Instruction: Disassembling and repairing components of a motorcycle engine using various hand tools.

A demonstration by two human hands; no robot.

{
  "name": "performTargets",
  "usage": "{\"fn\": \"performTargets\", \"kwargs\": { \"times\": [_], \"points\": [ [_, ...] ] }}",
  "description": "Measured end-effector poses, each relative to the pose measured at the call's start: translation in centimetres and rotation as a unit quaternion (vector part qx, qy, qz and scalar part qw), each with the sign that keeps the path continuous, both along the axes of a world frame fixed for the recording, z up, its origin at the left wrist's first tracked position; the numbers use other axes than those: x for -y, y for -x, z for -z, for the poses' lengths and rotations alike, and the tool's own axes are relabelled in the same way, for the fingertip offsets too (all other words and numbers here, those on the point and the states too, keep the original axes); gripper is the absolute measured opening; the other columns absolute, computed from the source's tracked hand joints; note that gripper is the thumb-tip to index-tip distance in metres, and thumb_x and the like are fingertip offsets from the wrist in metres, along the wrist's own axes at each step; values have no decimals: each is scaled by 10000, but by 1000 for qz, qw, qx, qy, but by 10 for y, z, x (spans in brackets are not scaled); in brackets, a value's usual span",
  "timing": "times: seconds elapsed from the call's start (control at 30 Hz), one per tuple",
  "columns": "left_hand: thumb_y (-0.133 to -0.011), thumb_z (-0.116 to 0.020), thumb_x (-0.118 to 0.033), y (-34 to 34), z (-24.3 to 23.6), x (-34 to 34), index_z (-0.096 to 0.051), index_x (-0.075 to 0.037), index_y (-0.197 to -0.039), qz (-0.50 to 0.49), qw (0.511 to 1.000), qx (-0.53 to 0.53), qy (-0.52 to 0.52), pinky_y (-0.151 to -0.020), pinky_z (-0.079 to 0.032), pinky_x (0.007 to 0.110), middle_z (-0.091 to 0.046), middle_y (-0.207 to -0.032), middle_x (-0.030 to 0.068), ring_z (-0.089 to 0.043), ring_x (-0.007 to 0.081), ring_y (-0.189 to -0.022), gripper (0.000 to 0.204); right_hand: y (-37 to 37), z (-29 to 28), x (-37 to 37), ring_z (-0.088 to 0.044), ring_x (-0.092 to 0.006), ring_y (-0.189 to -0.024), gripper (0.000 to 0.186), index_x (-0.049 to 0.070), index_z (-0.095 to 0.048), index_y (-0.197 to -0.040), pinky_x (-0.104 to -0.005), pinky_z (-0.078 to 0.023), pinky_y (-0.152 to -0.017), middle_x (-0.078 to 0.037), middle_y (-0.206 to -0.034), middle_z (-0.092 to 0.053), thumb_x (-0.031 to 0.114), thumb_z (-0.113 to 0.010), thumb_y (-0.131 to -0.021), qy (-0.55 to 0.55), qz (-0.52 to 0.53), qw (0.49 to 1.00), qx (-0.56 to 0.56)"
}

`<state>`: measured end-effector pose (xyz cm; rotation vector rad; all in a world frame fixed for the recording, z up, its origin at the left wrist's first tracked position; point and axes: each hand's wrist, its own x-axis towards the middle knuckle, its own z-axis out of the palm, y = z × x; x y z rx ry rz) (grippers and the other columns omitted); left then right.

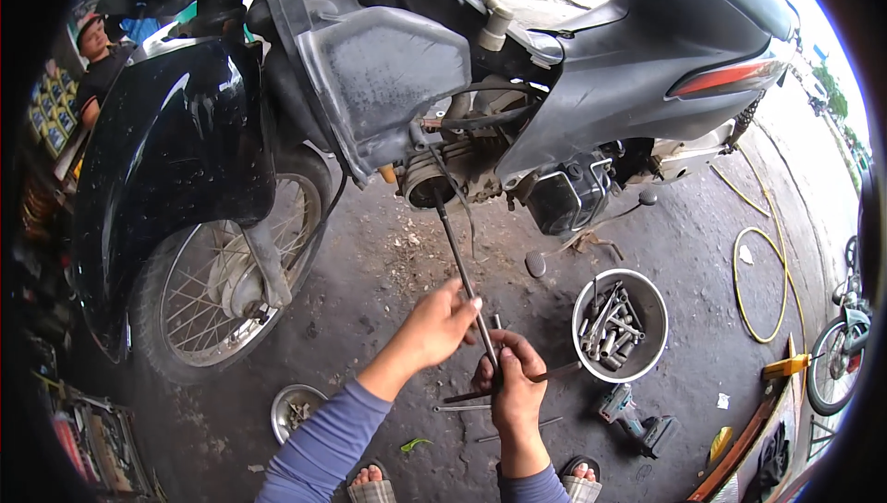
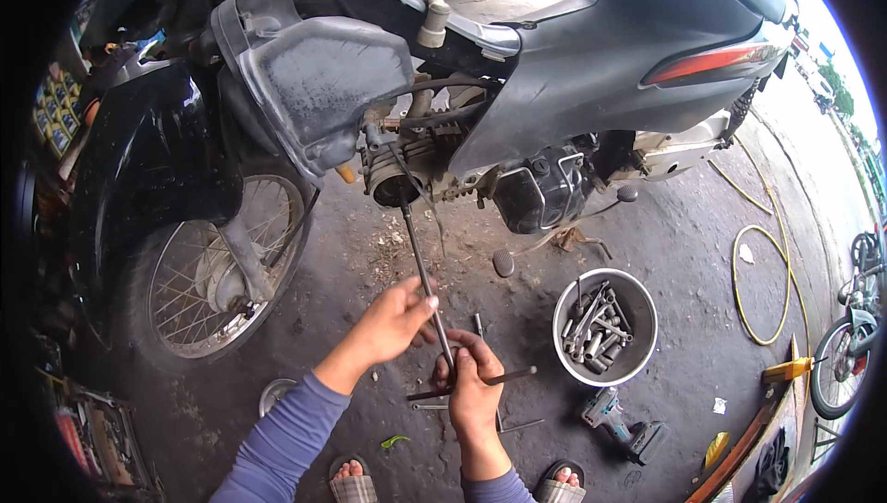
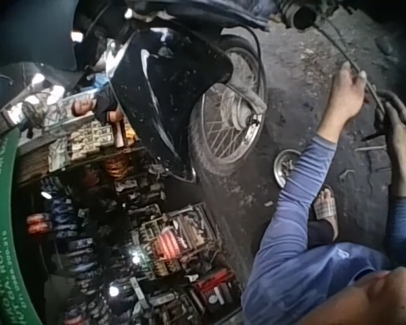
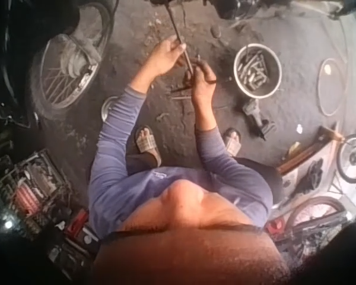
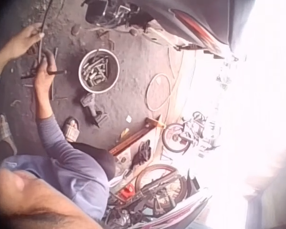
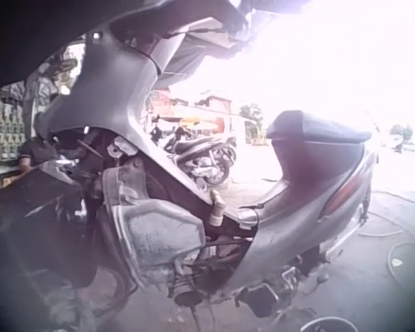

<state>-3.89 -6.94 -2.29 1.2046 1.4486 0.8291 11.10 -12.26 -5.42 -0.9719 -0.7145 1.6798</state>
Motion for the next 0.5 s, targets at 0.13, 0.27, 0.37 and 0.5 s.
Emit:
{"fn": "performTargets", "kwargs": {
  "times": [0.13,0.27,0.37,0.5],
  "points": [
    [-988,-444,-340,-31,-25,73,-551,12,-904,4,991,-120,-52,-624,-468,477,-595,-703,244,-607,453,-722,378,-5,-3,-11,-543,-143,-896,268,25,-556,-1184,-288,-448,-820,-57,-939,-572,127,-405,-988,-260,104,900,335],
    [-978,-453,-315,-76,-38,84,-570,5,-875,-128,965,-214,-85,-648,-455,546,-622,-761,270,-609,471,-781,356,-8,-11,-8,-521,-187,-1096,508,35,-475,-1281,-317,-407,-956,-108,-1189,-560,452,-418,-996,-79,-78,993,29],
    [-958,-494,-301,-87,-36,78,-598,-8,-849,-143,941,-296,-86,-649,-472,534,-630,-721,257,-618,463,-737,330,-31,18,-15,-472,-330,-1248,1153,19,-347,-1392,-438,-366,-1063,-184,-1327,-495,846,-555,-617,-104,-150,959,-216],
    [-954,-521,-319,-97,-26,71,-589,21,-784,-157,942,-281,-95,-594,-458,504,-619,-652,227,-619,432,-642,387,-145,174,-21,-580,-284,-1028,902,-33,-490,-1287,-416,-448,-922,-173,-1204,-587,732,-449,-812,110,280,825,-478]
  ]
}}
